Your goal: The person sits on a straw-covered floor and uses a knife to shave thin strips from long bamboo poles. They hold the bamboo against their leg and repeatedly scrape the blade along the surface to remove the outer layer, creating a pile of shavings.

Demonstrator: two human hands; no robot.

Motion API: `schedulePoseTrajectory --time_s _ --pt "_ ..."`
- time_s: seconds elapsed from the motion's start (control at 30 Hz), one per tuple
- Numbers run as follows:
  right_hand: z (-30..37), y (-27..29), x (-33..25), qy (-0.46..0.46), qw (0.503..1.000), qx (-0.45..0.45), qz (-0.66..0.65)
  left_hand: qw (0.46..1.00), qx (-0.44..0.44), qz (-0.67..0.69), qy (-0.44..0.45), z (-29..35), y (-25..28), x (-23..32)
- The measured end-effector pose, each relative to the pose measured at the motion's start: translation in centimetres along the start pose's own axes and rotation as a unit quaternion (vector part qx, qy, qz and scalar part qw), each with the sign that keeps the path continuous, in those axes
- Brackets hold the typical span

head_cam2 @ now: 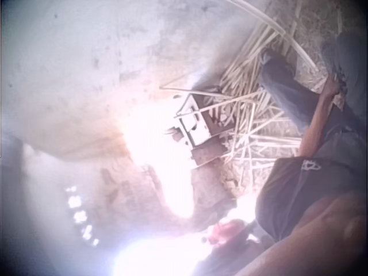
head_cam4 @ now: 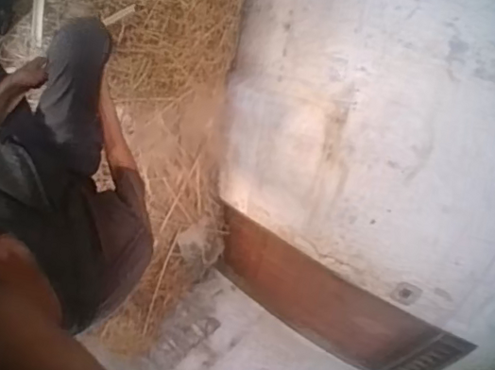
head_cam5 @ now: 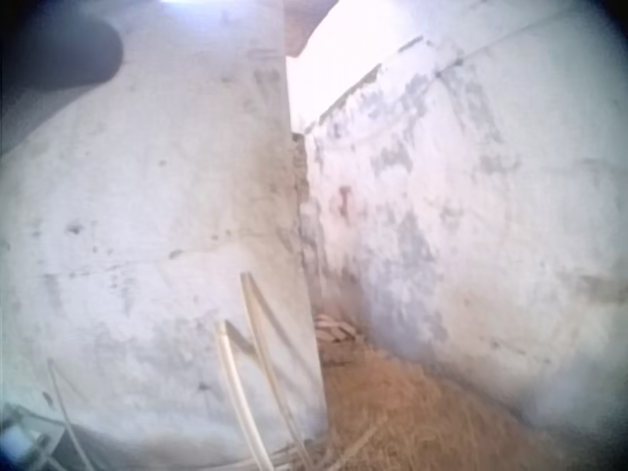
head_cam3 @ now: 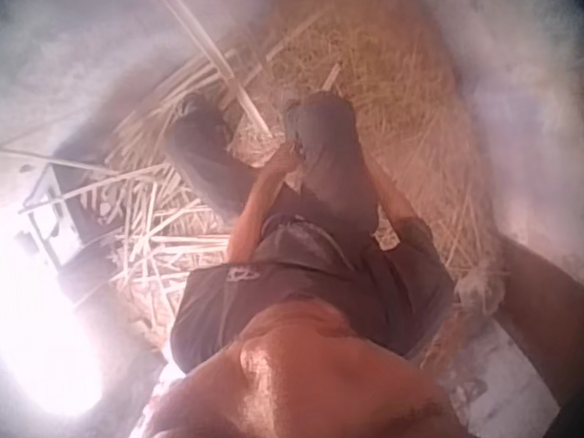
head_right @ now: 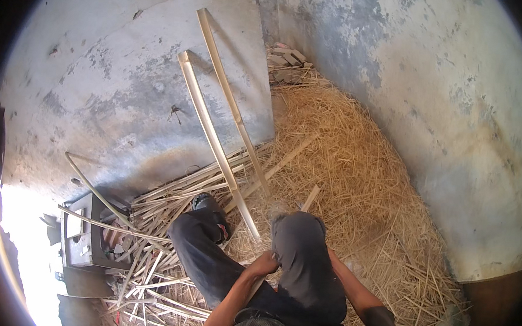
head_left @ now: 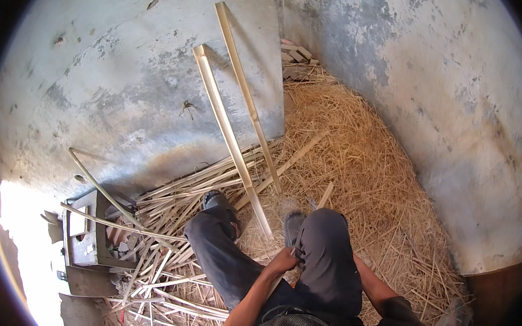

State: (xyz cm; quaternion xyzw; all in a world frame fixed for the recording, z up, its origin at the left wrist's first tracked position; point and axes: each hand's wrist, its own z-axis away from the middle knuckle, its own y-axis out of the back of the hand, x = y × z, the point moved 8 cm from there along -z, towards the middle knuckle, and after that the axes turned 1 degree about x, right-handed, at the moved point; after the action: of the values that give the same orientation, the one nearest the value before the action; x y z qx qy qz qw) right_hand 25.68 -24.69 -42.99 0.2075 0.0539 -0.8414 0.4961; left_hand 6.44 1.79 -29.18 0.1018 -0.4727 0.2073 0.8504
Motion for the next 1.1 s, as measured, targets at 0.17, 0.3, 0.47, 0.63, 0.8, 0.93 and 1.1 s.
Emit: schedulePoseTrajectory --time_s 0.17,0.3,0.47,0.63,0.8,0.93,1.1 --pt "0.4 -0.7 3.8 -0.041 0.999 -0.028 0.021 0.991 -0.042 0.092 0.085 -1.1 -1.3 -4.1" --pt "-1.1 -2.5 2.8 -0.028 0.999 -0.045 -0.004 0.985 -0.031 0.141 0.093 -0.9 -0.9 -3.0" --pt "-3.2 -4.2 -0.7 0.012 0.996 -0.072 -0.042 0.991 -0.008 0.026 0.134 -2.2 0.6 -6.5" --pt "-5.8 -3.9 -4.2 0.085 0.972 -0.135 -0.175 0.988 0.113 -0.101 0.03 -3.8 3.2 -7.2" --pt "0.8 -0.7 -12.5 0.175 0.924 0.01 -0.341 0.944 0.26 -0.193 -0.065 -2.2 9.9 -1.4" --pt "7.1 1.9 -20.6 0.365 0.868 0.034 -0.335 0.932 0.285 -0.134 -0.178 5.2 11.4 11.6" --pt "21.6 -0.6 -30.6 0.585 0.797 0.091 -0.118 0.974 0.032 0.122 -0.189 12.7 7.0 20.8"
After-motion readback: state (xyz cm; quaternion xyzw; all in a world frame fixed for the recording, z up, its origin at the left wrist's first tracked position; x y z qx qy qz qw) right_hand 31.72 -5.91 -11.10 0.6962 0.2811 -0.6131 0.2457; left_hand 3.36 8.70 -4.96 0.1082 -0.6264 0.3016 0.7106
